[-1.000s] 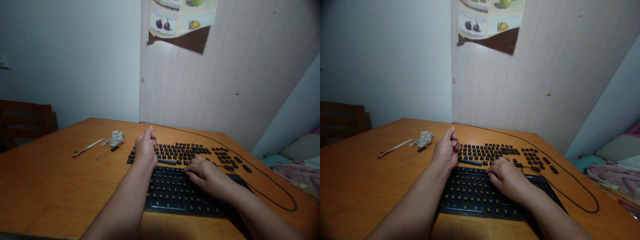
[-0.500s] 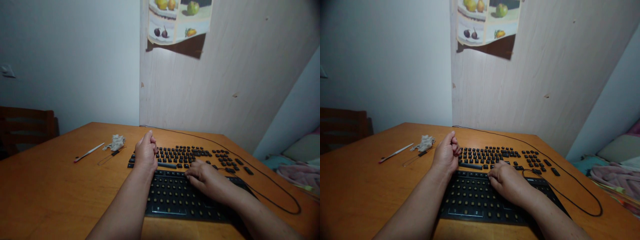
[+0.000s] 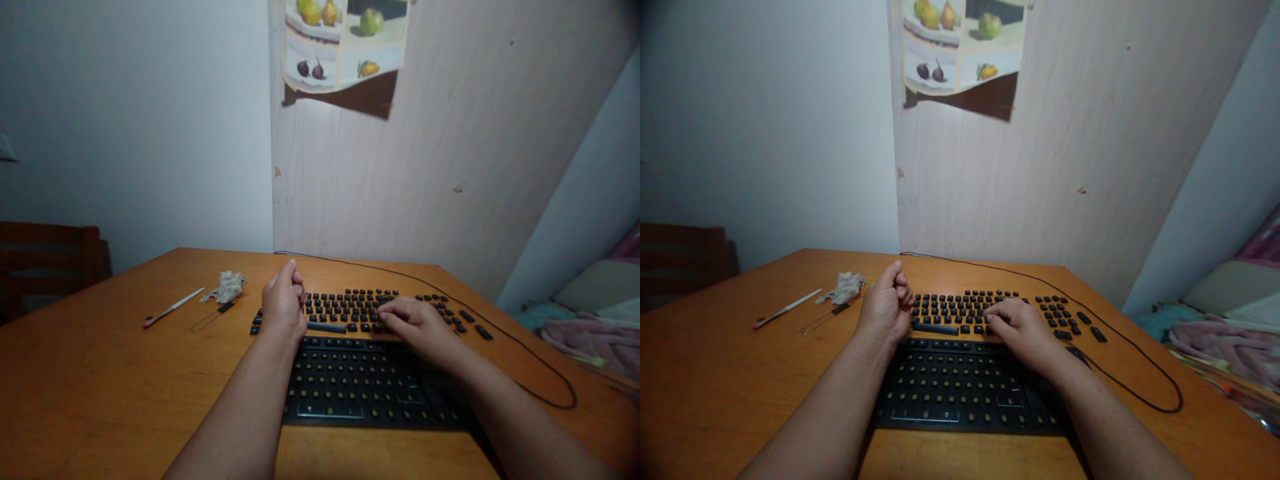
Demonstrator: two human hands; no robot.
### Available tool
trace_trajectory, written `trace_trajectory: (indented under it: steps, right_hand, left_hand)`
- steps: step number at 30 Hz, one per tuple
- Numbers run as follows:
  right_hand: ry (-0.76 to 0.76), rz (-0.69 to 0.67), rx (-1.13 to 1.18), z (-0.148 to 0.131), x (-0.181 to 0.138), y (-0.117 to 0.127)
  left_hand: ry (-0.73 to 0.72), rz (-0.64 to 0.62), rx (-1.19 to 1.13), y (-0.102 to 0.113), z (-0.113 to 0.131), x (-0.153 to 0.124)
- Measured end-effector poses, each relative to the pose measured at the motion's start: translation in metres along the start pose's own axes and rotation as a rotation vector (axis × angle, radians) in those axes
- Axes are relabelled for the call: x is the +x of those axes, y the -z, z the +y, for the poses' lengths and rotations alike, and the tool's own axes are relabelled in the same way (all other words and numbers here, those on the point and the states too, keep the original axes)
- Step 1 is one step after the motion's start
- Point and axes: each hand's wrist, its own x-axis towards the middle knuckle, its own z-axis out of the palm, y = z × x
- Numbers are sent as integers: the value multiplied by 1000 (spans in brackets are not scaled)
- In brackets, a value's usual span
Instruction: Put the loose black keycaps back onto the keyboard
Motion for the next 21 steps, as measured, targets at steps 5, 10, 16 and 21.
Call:
trace_trajectory:
  steps: [5, 10, 16, 21]
  right_hand:
    - [-57, 112, 64, 12, 3, 2]
    - [-82, 170, 31, 13, 5, 2]
    - [-32, 89, -138, 5, 18, 9]
    - [-83, -6, -309, 12, 51, 17]
  left_hand:
    - [-8, -3, 2, -1, 2, -1]
    - [-25, 2, 10, 1, 1, -1]
    - [-22, -8, 5, 5, -3, 3]
    - [-21, -10, 7, 6, -4, 4]
